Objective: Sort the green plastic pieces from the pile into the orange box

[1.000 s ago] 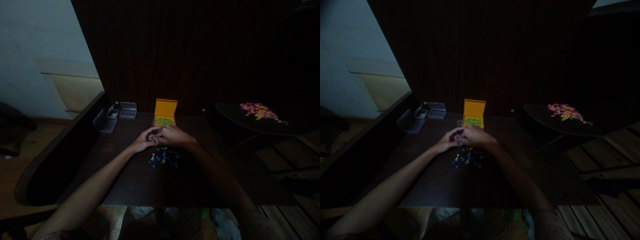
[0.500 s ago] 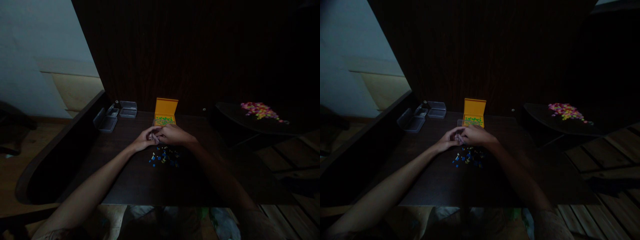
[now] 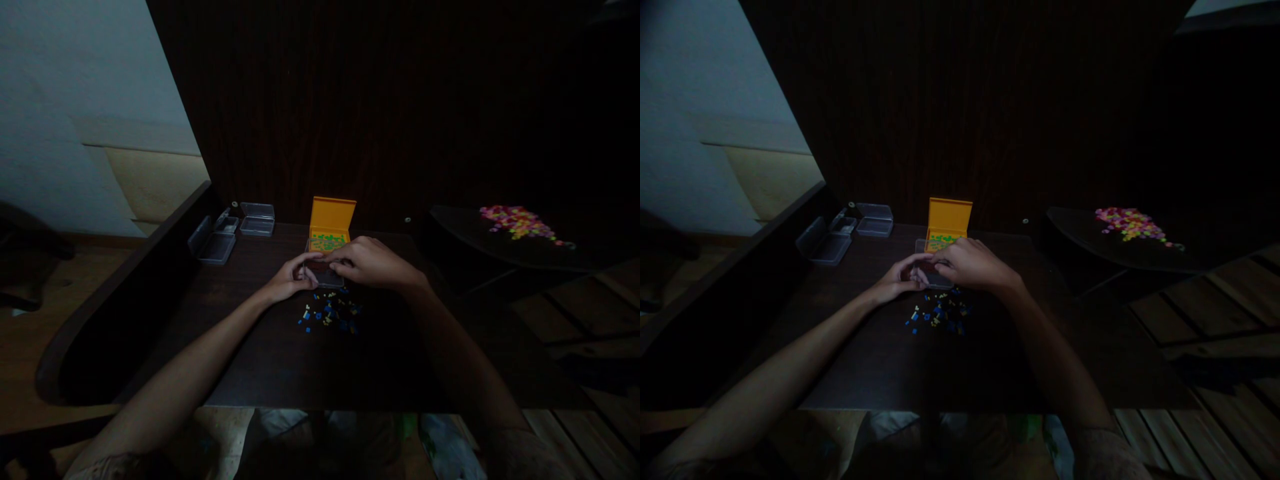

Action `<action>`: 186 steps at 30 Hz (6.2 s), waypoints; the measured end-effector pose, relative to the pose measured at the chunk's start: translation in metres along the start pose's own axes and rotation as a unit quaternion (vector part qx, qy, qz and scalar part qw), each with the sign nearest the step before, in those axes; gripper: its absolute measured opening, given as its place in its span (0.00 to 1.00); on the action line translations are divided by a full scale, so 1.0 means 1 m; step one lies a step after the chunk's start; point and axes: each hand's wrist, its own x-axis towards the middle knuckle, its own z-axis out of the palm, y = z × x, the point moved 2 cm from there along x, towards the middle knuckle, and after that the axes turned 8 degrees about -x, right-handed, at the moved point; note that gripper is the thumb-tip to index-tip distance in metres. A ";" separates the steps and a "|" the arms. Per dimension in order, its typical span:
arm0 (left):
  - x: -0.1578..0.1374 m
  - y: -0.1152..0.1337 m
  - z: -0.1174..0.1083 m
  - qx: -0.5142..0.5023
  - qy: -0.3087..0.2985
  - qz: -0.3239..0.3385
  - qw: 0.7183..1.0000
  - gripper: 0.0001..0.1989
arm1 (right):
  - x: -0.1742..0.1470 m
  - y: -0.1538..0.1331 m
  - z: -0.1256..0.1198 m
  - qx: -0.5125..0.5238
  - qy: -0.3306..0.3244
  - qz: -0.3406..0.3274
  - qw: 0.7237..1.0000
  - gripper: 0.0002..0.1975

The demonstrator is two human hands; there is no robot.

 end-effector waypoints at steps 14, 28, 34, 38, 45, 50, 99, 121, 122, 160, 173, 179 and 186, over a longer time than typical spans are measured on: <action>0.000 0.004 0.002 -0.011 -0.005 0.009 1.000 0.36 | 0.013 -0.008 0.027 -0.021 -0.056 -0.028 0.998 0.15; -0.001 0.003 0.002 -0.002 -0.003 -0.002 1.000 0.36 | 0.016 -0.007 0.031 -0.016 -0.082 -0.020 0.996 0.15; -0.001 0.004 0.001 -0.004 -0.005 -0.001 1.000 0.36 | 0.016 -0.006 0.031 -0.010 -0.064 -0.036 0.997 0.14; 0.000 0.003 0.001 -0.007 -0.002 0.002 1.000 0.36 | 0.017 -0.005 0.035 0.002 -0.059 -0.049 0.997 0.13; 0.000 0.003 0.001 -0.006 -0.001 0.000 1.000 0.36 | 0.017 -0.005 0.036 0.008 -0.046 -0.038 0.998 0.16; 0.000 0.003 0.002 -0.019 0.001 0.001 1.000 0.35 | 0.011 -0.004 0.020 0.030 -0.030 -0.052 0.998 0.14; 0.001 0.002 0.003 -0.016 0.028 -0.001 0.999 0.37 | 0.002 0.001 0.035 0.116 -0.004 0.041 0.992 0.06; 0.001 0.001 0.004 -0.027 0.039 0.018 0.999 0.35 | 0.039 -0.005 0.051 0.082 -0.043 -0.047 0.995 0.08; 0.001 0.001 0.004 -0.025 0.040 0.018 0.999 0.35 | 0.040 -0.006 0.051 0.078 -0.043 -0.050 0.995 0.09; -0.001 0.006 0.003 0.024 0.030 0.011 0.999 0.34 | 0.026 -0.007 0.045 0.059 -0.041 -0.098 0.993 0.13; -0.001 0.005 0.004 -0.010 0.019 0.001 1.000 0.35 | 0.022 -0.005 0.042 0.053 -0.043 -0.083 0.994 0.16; -0.001 0.005 0.005 -0.009 0.019 0.003 1.000 0.35 | 0.021 -0.002 0.038 0.025 -0.043 -0.072 0.996 0.17; 0.000 0.002 0.003 -0.009 0.017 -0.006 1.000 0.36 | 0.018 0.004 0.031 -0.001 -0.045 -0.040 0.998 0.18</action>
